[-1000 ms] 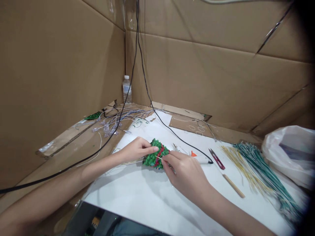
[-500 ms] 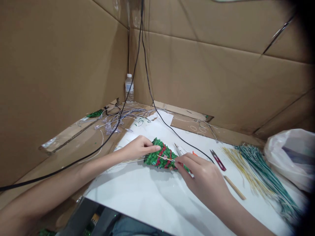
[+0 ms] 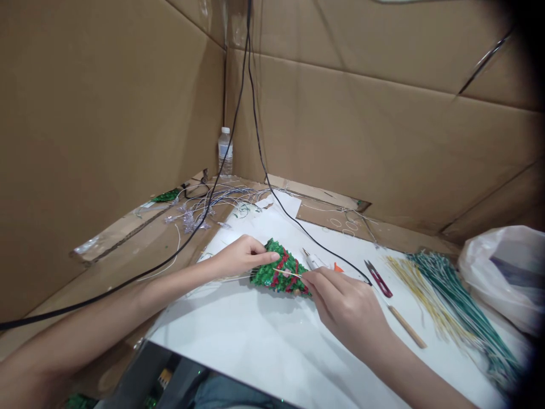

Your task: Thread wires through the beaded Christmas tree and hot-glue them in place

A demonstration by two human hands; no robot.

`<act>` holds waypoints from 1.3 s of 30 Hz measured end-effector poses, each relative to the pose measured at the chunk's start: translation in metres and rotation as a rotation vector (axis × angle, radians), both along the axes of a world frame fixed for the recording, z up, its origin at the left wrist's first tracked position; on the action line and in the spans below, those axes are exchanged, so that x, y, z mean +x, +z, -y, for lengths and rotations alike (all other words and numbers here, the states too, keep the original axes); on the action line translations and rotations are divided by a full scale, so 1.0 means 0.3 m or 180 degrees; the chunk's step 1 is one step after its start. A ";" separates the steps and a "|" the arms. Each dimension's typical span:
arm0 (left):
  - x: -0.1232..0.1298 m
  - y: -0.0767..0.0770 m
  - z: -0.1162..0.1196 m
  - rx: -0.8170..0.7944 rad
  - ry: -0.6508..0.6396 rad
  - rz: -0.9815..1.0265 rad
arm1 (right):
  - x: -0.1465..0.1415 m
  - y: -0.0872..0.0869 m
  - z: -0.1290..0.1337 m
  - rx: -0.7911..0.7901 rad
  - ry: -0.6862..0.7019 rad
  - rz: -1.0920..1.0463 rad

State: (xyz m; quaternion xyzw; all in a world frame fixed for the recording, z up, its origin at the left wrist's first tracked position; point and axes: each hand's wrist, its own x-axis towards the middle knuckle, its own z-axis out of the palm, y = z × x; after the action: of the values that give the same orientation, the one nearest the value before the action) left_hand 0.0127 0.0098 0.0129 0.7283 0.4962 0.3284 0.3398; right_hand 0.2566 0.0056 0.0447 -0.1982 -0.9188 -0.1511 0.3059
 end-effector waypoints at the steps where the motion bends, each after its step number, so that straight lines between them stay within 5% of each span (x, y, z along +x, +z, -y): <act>1: 0.001 -0.001 -0.001 0.0007 -0.0012 0.0006 | -0.002 0.000 -0.001 0.0017 0.0002 0.0022; 24: 0.011 0.004 0.007 -0.0091 -0.0060 0.0137 | -0.136 -0.031 -0.012 0.0232 -0.0060 0.0519; 39: -0.007 0.011 -0.002 -0.0271 -0.0293 0.0221 | -0.114 -0.058 -0.033 0.0255 0.0127 0.0258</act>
State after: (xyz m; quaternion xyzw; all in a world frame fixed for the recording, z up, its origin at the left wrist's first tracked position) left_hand 0.0106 0.0104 0.0163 0.7234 0.4636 0.3161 0.4022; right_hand 0.2222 0.0156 0.0272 -0.1612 -0.9275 -0.1896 0.2791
